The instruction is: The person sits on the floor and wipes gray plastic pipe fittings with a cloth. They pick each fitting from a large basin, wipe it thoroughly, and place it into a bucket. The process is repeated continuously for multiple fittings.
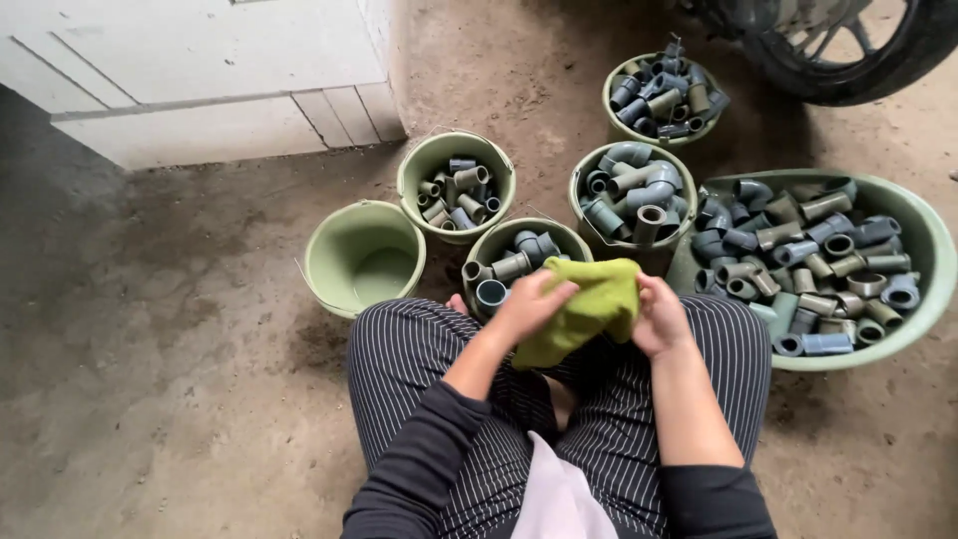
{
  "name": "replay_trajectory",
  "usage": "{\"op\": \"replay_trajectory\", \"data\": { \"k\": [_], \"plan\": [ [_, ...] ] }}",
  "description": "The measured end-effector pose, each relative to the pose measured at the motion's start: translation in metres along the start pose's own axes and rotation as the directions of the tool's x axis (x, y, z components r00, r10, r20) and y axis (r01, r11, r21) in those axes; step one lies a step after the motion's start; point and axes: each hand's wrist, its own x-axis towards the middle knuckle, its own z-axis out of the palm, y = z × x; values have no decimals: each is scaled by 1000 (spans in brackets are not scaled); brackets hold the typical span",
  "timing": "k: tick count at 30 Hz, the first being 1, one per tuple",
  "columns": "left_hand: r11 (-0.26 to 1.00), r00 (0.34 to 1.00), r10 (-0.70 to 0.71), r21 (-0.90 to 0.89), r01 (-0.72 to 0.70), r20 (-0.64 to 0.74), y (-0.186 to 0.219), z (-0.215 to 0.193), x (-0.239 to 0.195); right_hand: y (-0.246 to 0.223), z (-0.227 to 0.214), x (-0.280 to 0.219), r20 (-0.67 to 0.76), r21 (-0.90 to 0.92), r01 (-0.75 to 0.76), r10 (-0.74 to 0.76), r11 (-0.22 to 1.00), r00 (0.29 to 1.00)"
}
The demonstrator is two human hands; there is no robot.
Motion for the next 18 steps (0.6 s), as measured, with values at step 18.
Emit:
{"op": "replay_trajectory", "data": {
  "k": [18],
  "plan": [
    [669,921,131,718,191,-367,-102,-54,32,9,-15,-18,118,-96,139,-127,986,985]
  ]
}}
